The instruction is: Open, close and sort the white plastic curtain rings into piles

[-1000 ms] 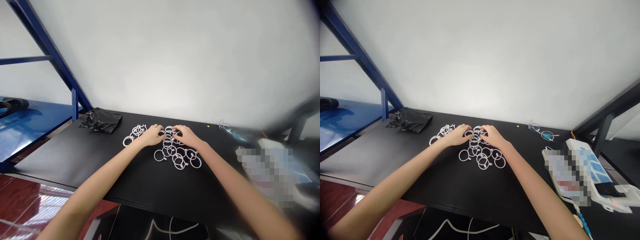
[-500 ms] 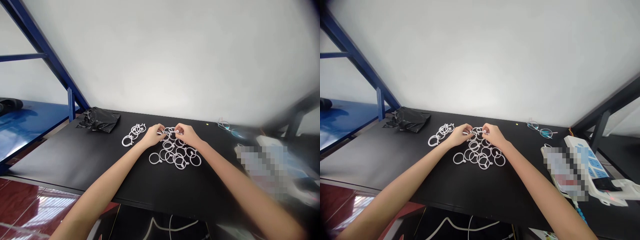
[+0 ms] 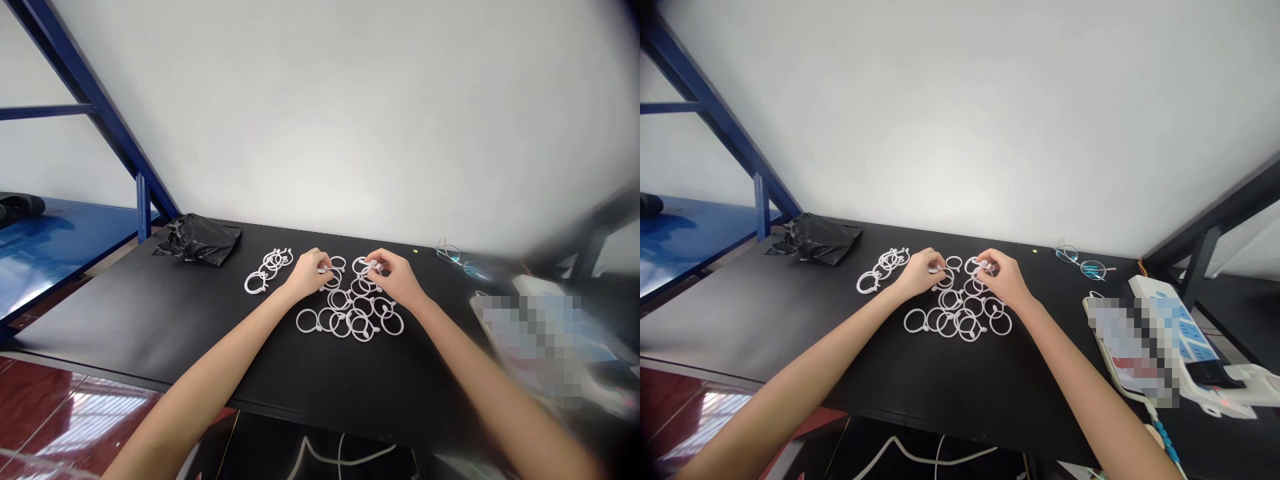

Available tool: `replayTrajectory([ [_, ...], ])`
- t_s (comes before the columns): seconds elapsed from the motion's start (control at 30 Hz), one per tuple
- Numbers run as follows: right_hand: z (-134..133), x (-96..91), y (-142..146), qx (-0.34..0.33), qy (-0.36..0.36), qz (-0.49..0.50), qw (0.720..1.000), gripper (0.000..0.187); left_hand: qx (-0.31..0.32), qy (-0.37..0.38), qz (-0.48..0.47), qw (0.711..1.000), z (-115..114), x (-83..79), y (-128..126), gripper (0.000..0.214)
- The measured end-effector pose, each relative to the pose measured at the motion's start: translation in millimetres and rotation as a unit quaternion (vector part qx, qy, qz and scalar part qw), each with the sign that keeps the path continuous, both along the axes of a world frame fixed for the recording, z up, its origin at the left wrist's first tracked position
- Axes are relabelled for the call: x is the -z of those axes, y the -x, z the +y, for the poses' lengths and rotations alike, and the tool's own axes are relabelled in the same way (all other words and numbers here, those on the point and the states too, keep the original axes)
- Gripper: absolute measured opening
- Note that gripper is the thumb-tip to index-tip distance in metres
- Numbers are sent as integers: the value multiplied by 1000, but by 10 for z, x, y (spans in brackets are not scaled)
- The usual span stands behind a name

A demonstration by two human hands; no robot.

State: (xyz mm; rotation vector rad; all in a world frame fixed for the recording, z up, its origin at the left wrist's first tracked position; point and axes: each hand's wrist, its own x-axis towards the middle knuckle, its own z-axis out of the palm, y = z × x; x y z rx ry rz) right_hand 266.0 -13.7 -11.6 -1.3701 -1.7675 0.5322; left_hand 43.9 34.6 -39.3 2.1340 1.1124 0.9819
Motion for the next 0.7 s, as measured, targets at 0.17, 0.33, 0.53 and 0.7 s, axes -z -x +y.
replayTrajectory([
  [0.17,-227,64,15,16,-29,64,997,11,7,10,-44,999,-132,-123,21,4],
  [0.33,-330,92,93,54,9,174,983,13,33,67,-75,994,-249,-155,11,12],
  [0.53,-340,21,144,30,163,353,921,27,19,77,-66,995,-243,-122,-6,15],
  [0.7,-346,20,129,17,201,394,897,34,68,175,-144,972,-235,-80,-37,12],
])
